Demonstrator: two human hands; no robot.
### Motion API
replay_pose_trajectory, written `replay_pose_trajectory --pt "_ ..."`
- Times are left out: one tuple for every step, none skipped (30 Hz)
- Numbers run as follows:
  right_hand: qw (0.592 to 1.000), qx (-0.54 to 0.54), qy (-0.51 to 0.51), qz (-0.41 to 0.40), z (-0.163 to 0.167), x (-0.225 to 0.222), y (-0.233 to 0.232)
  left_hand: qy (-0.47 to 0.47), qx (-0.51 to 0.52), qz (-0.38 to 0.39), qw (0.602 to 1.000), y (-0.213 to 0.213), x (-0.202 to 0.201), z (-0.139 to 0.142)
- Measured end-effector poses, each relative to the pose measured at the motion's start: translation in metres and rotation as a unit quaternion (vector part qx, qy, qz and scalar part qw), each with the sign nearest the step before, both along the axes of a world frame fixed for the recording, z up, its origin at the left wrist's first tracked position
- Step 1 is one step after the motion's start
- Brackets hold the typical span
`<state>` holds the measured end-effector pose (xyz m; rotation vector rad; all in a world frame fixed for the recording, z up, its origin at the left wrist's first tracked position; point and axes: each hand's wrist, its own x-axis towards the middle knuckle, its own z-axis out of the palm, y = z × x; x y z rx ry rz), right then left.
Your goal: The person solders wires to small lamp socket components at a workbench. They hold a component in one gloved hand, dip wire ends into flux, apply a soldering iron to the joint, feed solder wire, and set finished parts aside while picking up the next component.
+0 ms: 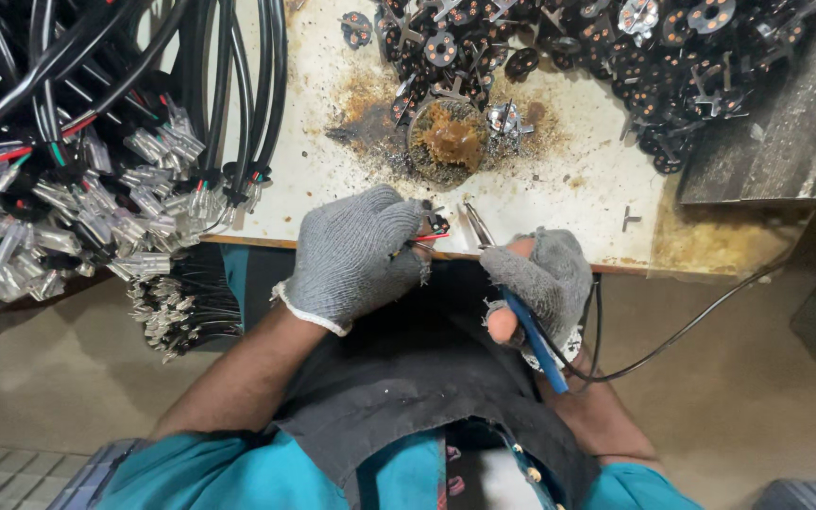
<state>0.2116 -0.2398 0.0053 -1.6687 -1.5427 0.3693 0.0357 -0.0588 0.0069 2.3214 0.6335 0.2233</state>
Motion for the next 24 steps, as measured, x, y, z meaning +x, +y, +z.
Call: replay_pose_trajectory --pt "1.000 0.020 -0.009 0.002 -0.004 0.001 0.002 -0.002 -0.001 -0.002 1.000 0.000 0.000 0.000" --pt "0.999 0.042 -0.019 0.004 -0.007 0.001 0.004 -0.004 -0.001 -0.004 1.000 0.001 0.000 0.000" --pt "0.999 0.039 -0.035 0.012 -0.009 0.001 0.005 -0.006 -0.001 -0.006 1.000 0.001 0.000 -0.001" --pt "0.998 0.034 -0.050 0.020 -0.010 0.001 0.004 0.001 0.002 -0.006 1.000 0.001 0.000 -0.001" --pt "0.997 0.031 -0.065 0.029 -0.011 0.001 0.004 0.008 0.006 -0.005 1.000 0.001 0.000 -0.001" --pt "0.997 0.032 -0.064 0.036 -0.012 0.001 0.004 0.014 0.010 -0.005 1.000 0.001 0.001 -0.001" --pt "0.997 0.033 -0.062 0.043 -0.012 0.001 0.003 0.008 0.011 -0.004 1.000 0.001 0.001 -0.001" --pt "0.996 0.034 -0.061 0.050 -0.013 0.000 0.002 0.002 0.011 -0.004 1.000 0.001 0.001 -0.001" --pt "0.996 0.024 -0.071 0.045 -0.013 0.000 0.002 -0.004 0.011 -0.003 1.000 0.001 0.001 0.000" --pt "0.996 0.015 -0.082 0.040 -0.013 0.000 0.002 -0.006 0.011 -0.002 1.000 0.001 0.001 0.000" --pt "0.995 0.007 -0.094 0.035 -0.012 0.000 0.002 -0.008 0.011 -0.001 1.000 0.001 0.001 0.001" --pt "0.995 0.006 -0.094 0.034 -0.012 -0.001 0.003 -0.011 0.010 -0.001 1.000 0.002 0.002 0.001" --pt "0.995 0.004 -0.095 0.033 -0.011 0.000 0.003 -0.011 0.012 0.000 1.000 0.002 0.002 0.001" --pt "0.995 0.003 -0.095 0.031 -0.010 -0.001 0.005 -0.011 0.014 0.000 1.000 0.002 0.002 0.002" --pt "0.995 -0.001 -0.097 0.038 -0.009 0.000 0.006 -0.012 0.016 0.001 1.000 0.003 0.002 0.002" --pt "0.994 -0.006 -0.099 0.044 -0.007 0.000 0.007 -0.023 0.014 0.002 1.000 0.003 0.002 0.003" --pt "0.993 -0.011 -0.102 0.051 -0.006 -0.001 0.007 -0.035 0.012 0.004 0.999 0.004 0.002 0.003" --pt "0.984 -0.175 0.019 -0.004 -0.005 -0.002 0.007 -0.046 0.009 0.005 0.999 0.004 0.002 0.003" --pt "0.931 -0.333 0.138 -0.055 -0.006 -0.003 0.006 -0.047 0.002 0.008 0.999 0.004 0.002 0.004" --pt "0.836 -0.478 0.251 -0.101 -0.007 -0.005 0.005 -0.047 -0.006 0.011 0.999 0.004 0.001 0.005" --pt "0.844 -0.467 0.247 -0.090 -0.008 -0.006 0.004 -0.047 -0.014 0.013 0.999 0.004 0.001 0.005" --pt "0.854 -0.454 0.242 -0.079 -0.011 -0.007 0.003 -0.043 -0.019 0.014 0.999 0.004 0.001 0.006" --pt "0.864 -0.440 0.237 -0.069 -0.014 -0.008 0.001 -0.040 -0.022 0.014 0.999 0.004 0.002 0.006" --pt "0.849 -0.440 0.284 -0.071 -0.019 -0.010 0.001 -0.035 -0.026 0.014 0.999 0.004 0.002 0.007"
